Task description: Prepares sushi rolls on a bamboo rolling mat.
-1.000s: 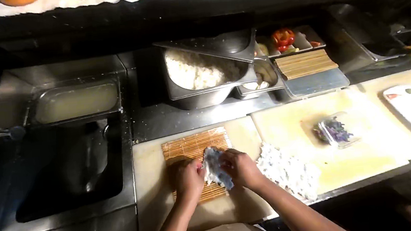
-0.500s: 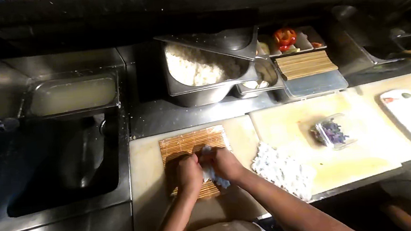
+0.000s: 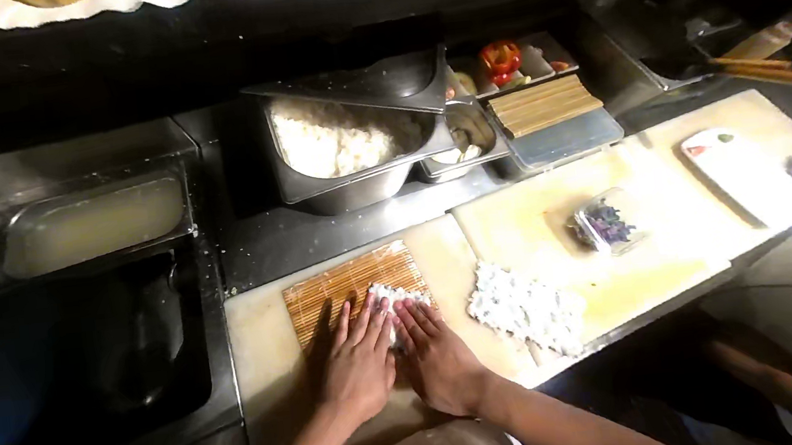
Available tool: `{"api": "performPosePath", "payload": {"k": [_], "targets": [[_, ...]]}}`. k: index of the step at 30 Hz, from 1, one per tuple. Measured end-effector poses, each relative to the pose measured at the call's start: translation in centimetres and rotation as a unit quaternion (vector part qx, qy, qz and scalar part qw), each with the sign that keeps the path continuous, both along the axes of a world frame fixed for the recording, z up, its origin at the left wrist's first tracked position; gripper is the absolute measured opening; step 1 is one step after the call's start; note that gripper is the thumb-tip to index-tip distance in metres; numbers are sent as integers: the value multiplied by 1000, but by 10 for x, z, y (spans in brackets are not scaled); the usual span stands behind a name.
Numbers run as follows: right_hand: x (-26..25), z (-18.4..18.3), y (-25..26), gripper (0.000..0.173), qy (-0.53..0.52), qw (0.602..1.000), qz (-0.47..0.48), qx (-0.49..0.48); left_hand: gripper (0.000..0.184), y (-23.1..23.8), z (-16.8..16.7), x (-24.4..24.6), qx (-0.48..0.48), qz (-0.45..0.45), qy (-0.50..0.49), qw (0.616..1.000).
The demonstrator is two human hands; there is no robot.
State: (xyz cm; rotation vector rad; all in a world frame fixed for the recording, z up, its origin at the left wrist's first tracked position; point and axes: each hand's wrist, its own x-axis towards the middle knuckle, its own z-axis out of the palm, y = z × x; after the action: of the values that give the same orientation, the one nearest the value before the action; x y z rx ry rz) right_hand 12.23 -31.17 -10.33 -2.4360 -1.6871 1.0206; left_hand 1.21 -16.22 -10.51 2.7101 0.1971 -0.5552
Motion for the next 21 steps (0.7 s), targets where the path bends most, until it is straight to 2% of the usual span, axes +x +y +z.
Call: {"api": "performPosePath", "payload": {"k": [2,4,5,7,9,10,12,14,15,18,19,21], "targets": [[22,17,12,59,70,997,-21,2,69,2,8,16,-14,-25,66,997],[47,28,12,45,145,983,-92,61,72,3,13,27,-14,-30,96,995],[49,27,10,50,145,981,-104,80,72,3,15,30,-14,-36,110,993],[38,17,10,71,111,992,-50,39,72,5,13,32,-21,-40,120,992],[32,13,16,77,80,996,-31,5,70,7,14,32,-13,-50,124,991],[44,22,21,73,114,992,-61,-3,69,7,17,33,-7,-54,121,991],[70,35,17,50,186,974,-118,47,62,5,20,31,3,-58,97,994],[70,32,4,34,165,969,-109,145,50,9,22,34,4,-38,71,997],[58,29,-2,35,141,974,-86,153,44,11,20,35,-9,-15,47,999],[8,21,-9,68,53,998,8,14,43,21,8,31,-96,44,-1,994],[-3,13,-10,74,28,999,16,-10,45,24,6,26,-111,45,-7,993],[-11,-2,-15,67,-11,1000,19,2,49,20,4,9,-92,0,3,996]]}}
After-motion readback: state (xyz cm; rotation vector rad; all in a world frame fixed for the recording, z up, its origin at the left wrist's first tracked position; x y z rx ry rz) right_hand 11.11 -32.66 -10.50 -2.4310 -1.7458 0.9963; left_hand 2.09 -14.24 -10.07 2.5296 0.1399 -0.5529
